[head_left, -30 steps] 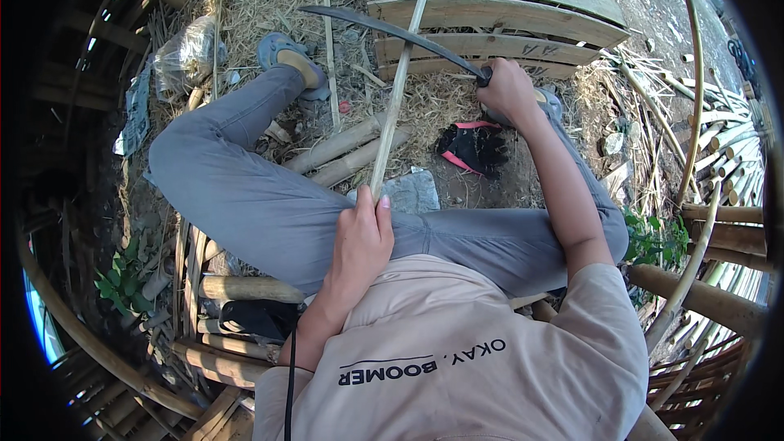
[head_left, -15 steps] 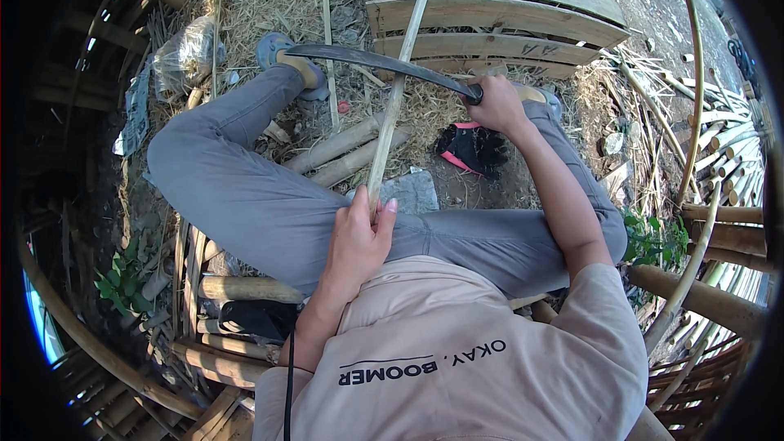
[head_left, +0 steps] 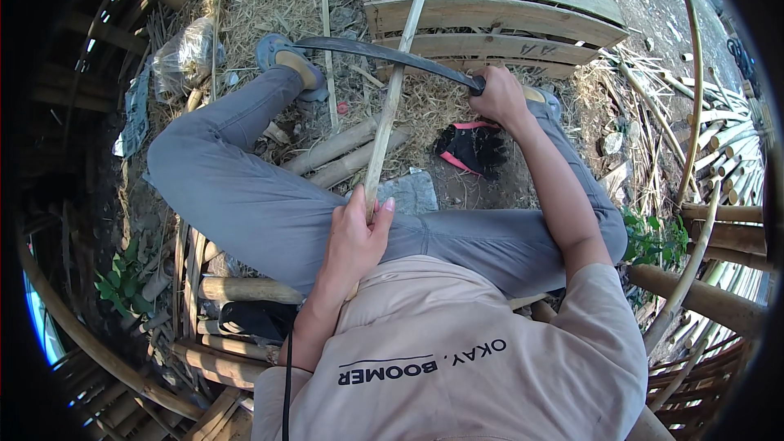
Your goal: The person holds a bamboo strip with one hand and scrapes along its surface using a curved blade.
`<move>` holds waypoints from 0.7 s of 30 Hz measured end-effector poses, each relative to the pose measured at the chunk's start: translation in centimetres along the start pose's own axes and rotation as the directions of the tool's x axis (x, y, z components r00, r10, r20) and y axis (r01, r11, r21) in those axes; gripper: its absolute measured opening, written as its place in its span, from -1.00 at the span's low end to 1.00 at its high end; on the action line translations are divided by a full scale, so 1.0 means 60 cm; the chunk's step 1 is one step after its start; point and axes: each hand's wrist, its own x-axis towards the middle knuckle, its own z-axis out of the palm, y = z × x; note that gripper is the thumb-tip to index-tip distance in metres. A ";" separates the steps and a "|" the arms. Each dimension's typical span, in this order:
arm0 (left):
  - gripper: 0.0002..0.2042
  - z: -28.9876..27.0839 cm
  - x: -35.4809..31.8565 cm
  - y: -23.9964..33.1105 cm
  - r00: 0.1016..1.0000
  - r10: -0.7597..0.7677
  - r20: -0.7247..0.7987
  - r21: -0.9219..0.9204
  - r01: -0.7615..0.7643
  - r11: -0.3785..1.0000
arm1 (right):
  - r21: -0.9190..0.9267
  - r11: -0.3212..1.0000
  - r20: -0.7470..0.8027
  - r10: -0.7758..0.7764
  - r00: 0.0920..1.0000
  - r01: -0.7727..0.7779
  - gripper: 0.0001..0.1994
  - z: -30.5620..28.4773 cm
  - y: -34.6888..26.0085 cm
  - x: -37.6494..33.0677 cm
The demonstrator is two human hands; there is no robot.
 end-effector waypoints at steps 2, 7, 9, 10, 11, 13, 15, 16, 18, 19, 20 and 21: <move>-0.70 0.001 0.000 0.004 1.000 -0.020 0.008 0.002 0.020 1.000 | -0.104 0.993 -0.106 -0.066 0.992 0.055 -0.72 0.000 0.001 0.001; -0.69 0.003 -0.001 0.008 0.995 -0.089 0.034 -0.002 0.089 0.996 | -0.125 0.985 -0.031 -0.120 0.992 0.115 -0.68 -0.028 -0.022 -0.017; -0.69 0.007 -0.005 0.000 0.999 -0.027 -0.033 0.051 0.028 0.998 | -0.127 0.981 -0.002 -0.149 0.989 0.148 -0.67 -0.031 -0.037 -0.015; -0.69 0.006 -0.004 0.004 0.999 -0.025 -0.031 0.051 0.026 0.998 | -0.137 0.979 0.030 -0.146 0.989 0.149 -0.67 -0.032 -0.040 -0.012; -0.69 0.002 -0.003 0.010 0.999 -0.054 -0.005 0.045 0.054 0.998 | -0.146 0.978 0.062 -0.144 0.988 0.152 -0.68 -0.033 -0.041 -0.008; -0.69 -0.001 -0.002 0.014 0.997 -0.082 0.016 0.039 0.081 0.996 | -0.117 0.990 -0.006 -0.083 0.997 0.081 -0.67 -0.012 -0.014 0.003; -0.69 0.001 0.002 0.013 0.996 -0.081 0.037 0.026 0.080 0.996 | -0.088 0.996 -0.072 -0.021 0.997 0.015 -0.67 0.003 0.010 0.002; -0.69 0.000 0.001 0.011 0.996 -0.082 0.030 0.025 0.081 0.996 | -0.084 0.996 -0.065 -0.016 0.998 0.011 -0.66 0.004 0.009 -0.001; -0.69 0.001 0.000 0.006 0.997 -0.076 0.027 -0.043 0.077 0.996 | -0.081 0.997 -0.057 -0.016 0.998 0.011 -0.65 0.004 0.009 -0.005; -0.69 0.000 -0.001 0.006 0.996 -0.081 0.022 -0.043 0.082 0.996 | -0.082 0.996 -0.084 -0.034 0.996 0.027 -0.64 -0.004 -0.002 -0.010; -0.69 -0.001 -0.003 0.010 0.996 -0.087 0.016 -0.038 0.088 0.995 | -0.085 0.996 -0.110 -0.049 0.993 0.039 -0.64 -0.015 -0.011 -0.015; -0.69 0.000 -0.005 0.012 0.996 -0.093 0.010 -0.031 0.094 0.995 | -0.085 0.996 -0.105 -0.050 0.993 0.041 -0.64 -0.023 -0.019 -0.017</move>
